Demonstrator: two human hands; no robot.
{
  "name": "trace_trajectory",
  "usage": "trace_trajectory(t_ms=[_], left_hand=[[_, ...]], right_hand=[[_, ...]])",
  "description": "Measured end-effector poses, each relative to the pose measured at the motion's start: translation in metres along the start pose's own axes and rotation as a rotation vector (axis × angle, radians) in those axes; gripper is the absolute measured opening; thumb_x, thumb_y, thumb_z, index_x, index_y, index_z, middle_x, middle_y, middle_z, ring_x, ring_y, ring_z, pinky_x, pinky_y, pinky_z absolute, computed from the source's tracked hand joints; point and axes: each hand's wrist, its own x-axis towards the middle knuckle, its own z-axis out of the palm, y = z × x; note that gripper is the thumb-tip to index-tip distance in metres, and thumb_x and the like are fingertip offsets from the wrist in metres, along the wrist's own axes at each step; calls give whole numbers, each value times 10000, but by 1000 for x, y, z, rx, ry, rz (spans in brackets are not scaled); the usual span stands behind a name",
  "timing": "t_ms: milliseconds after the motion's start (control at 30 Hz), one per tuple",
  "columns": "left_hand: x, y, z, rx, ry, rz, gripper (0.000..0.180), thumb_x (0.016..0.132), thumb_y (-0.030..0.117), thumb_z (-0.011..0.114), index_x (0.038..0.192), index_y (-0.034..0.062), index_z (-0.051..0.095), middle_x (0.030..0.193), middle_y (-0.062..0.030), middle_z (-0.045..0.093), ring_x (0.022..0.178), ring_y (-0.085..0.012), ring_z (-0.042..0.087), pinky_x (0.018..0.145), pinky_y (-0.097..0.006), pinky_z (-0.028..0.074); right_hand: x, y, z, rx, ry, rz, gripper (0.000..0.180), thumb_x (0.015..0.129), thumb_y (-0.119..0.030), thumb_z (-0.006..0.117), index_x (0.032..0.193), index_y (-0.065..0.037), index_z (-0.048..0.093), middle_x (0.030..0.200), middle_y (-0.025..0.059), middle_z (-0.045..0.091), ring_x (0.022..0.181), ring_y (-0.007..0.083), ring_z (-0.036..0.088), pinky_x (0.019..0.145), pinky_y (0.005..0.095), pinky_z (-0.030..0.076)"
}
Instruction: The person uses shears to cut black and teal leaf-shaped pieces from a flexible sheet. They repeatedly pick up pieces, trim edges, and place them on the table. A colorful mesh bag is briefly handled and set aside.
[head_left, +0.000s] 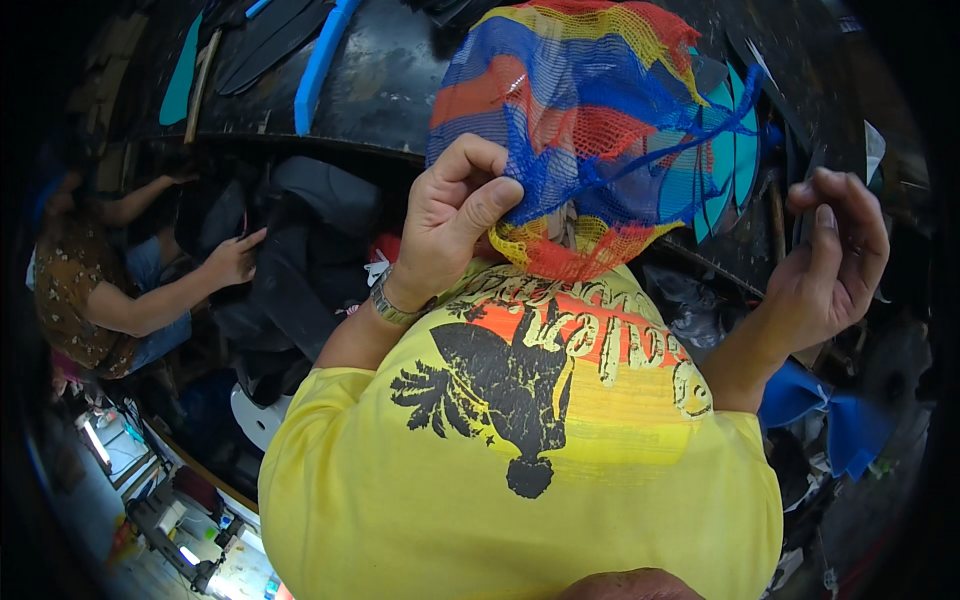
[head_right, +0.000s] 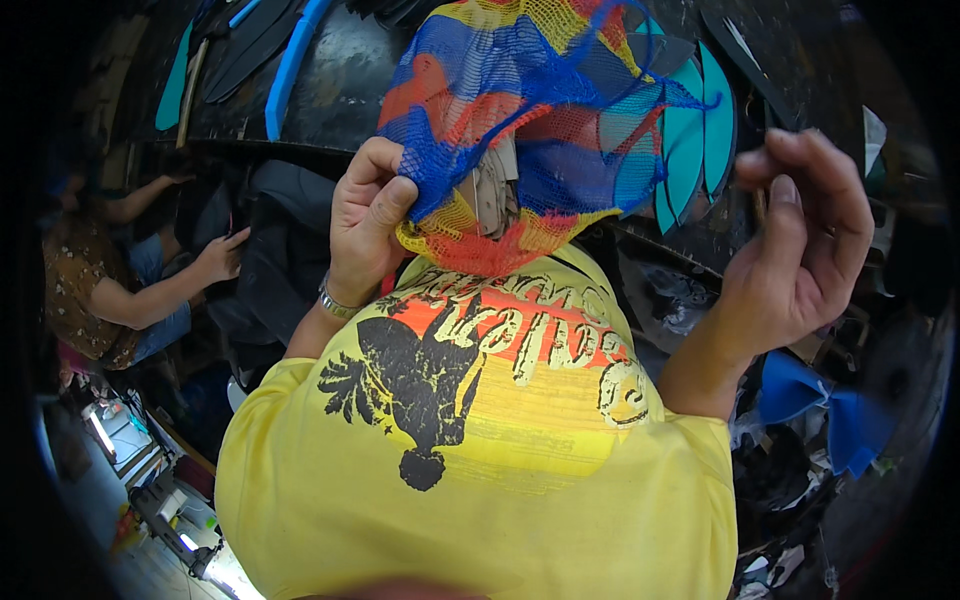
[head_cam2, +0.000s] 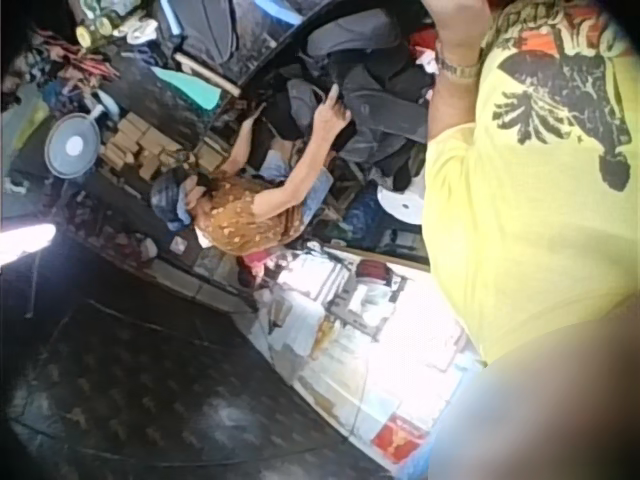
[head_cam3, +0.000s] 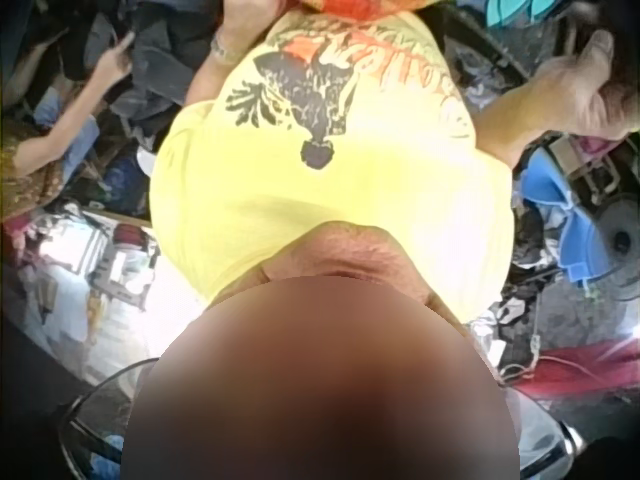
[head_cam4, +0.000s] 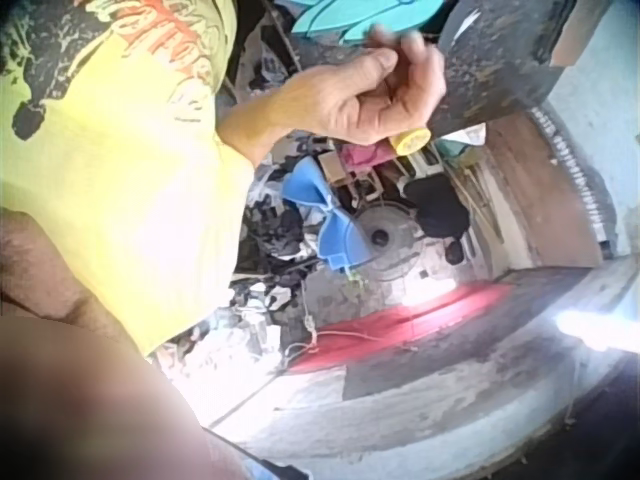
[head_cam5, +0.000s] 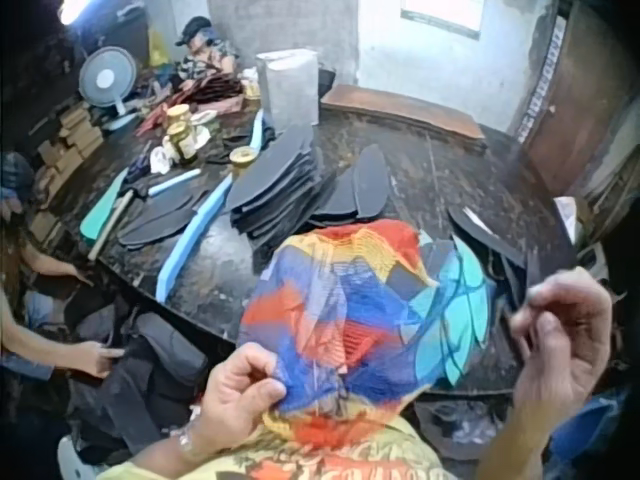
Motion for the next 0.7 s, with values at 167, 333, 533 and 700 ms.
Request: trace_trajectory(t_ms=[167, 333, 533, 700], left_hand=[[0, -5, 10, -206, 24, 57, 141, 957, 110, 617, 1049, 29, 548, 974, -13, 625, 884, -54, 582, 818, -208, 472], [-2, -3, -1, -170, 43, 8, 139, 952, 101, 625, 1047, 33, 550, 975, 5, 605, 906, -48, 559, 836, -195, 451], [-6, 2, -28, 469, 128, 111, 72, 940, 69, 634, 984, 15, 613, 915, 23, 585, 860, -37, 525, 757, -185, 436], [15, -1, -60, 1033, 372, 237, 347, 865, 141, 703, 1183, 45, 603, 1210, -109, 585, 1058, -209, 591, 894, -337, 463]], right_hand=[[-8, 3, 33, -185, -769, -14, 267, 761, 142, 476, 957, 35, 622, 1020, 176, 642, 982, 277, 645, 883, 370, 496], [-19, 40, 79, -474, -1154, 254, 113, 811, 49, 587, 921, 31, 607, 883, 160, 612, 858, 346, 612, 766, 386, 486], [-26, 44, 71, -194, -600, -17, 263, 784, 93, 650, 1029, 6, 612, 1046, 97, 544, 938, 199, 609, 732, 282, 504], [-31, 46, 57, -67, -479, 405, 176, 825, 41, 664, 990, 6, 611, 957, 58, 584, 829, 106, 590, 735, 218, 493]])
